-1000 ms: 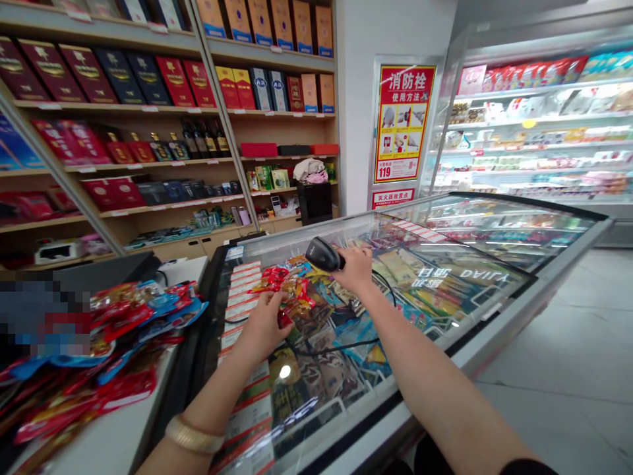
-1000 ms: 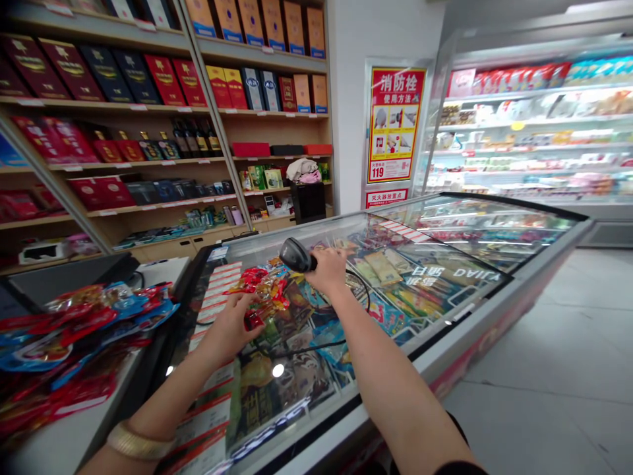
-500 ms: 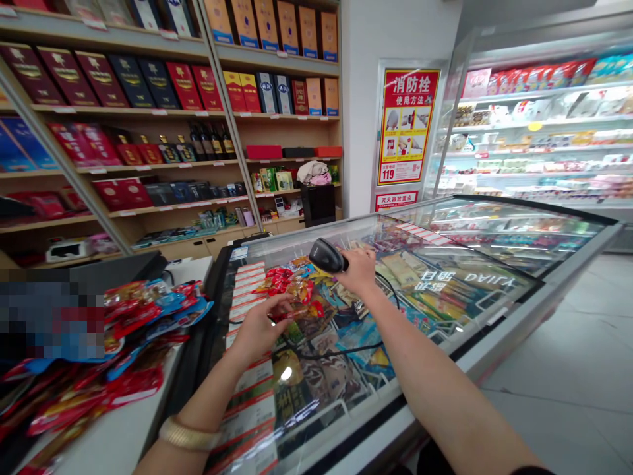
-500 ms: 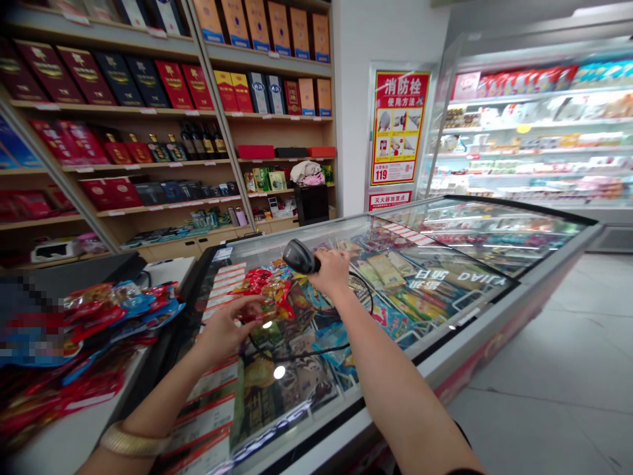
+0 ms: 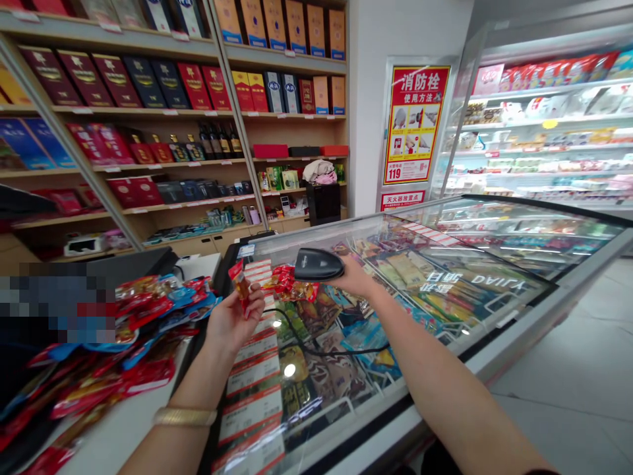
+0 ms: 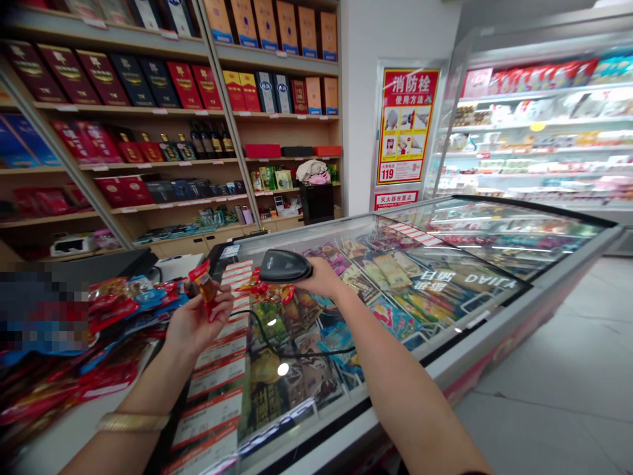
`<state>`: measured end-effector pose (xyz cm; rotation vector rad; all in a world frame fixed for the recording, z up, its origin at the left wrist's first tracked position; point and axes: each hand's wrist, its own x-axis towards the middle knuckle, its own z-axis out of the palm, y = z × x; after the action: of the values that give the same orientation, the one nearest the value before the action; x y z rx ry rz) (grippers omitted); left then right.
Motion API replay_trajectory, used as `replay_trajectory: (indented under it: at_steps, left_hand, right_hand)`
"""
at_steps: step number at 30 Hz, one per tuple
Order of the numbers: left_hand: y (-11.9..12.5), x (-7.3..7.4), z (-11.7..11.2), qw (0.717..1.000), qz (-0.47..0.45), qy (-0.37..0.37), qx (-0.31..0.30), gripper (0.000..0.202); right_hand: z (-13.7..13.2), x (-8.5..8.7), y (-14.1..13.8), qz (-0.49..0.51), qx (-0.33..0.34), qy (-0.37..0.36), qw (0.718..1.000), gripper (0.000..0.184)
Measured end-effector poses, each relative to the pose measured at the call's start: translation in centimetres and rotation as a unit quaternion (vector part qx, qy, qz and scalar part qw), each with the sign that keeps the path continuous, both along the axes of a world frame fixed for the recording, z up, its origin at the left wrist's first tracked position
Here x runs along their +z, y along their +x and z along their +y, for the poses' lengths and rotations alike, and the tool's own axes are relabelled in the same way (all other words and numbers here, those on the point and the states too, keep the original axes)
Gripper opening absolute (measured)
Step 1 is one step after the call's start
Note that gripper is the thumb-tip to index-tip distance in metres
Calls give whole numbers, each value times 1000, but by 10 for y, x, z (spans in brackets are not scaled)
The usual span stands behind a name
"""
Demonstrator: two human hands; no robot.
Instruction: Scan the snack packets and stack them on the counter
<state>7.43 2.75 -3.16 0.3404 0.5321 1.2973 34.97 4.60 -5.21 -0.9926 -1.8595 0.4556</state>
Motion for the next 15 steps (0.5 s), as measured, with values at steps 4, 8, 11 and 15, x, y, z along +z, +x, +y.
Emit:
replay_trajectory:
  at_steps: [4,8,11,15]
  left_hand:
    - [3,-1,-2,999,30,5,-13,23]
    - [3,-2,-2,997,68,23,-17,21]
    - [3,-2,-2,996,76,28,-23,21]
    - [4,-1,0,999,45,-6,-5,24]
  right_hand:
    - [-4,3,-11,41,92,-16,995,41]
    - [-7,5,-16,54,114,-39,991,43]
    - [-6,5,-16,59,110,-51,991,45]
    - [-5,4,-16,71,123,-46,989,45]
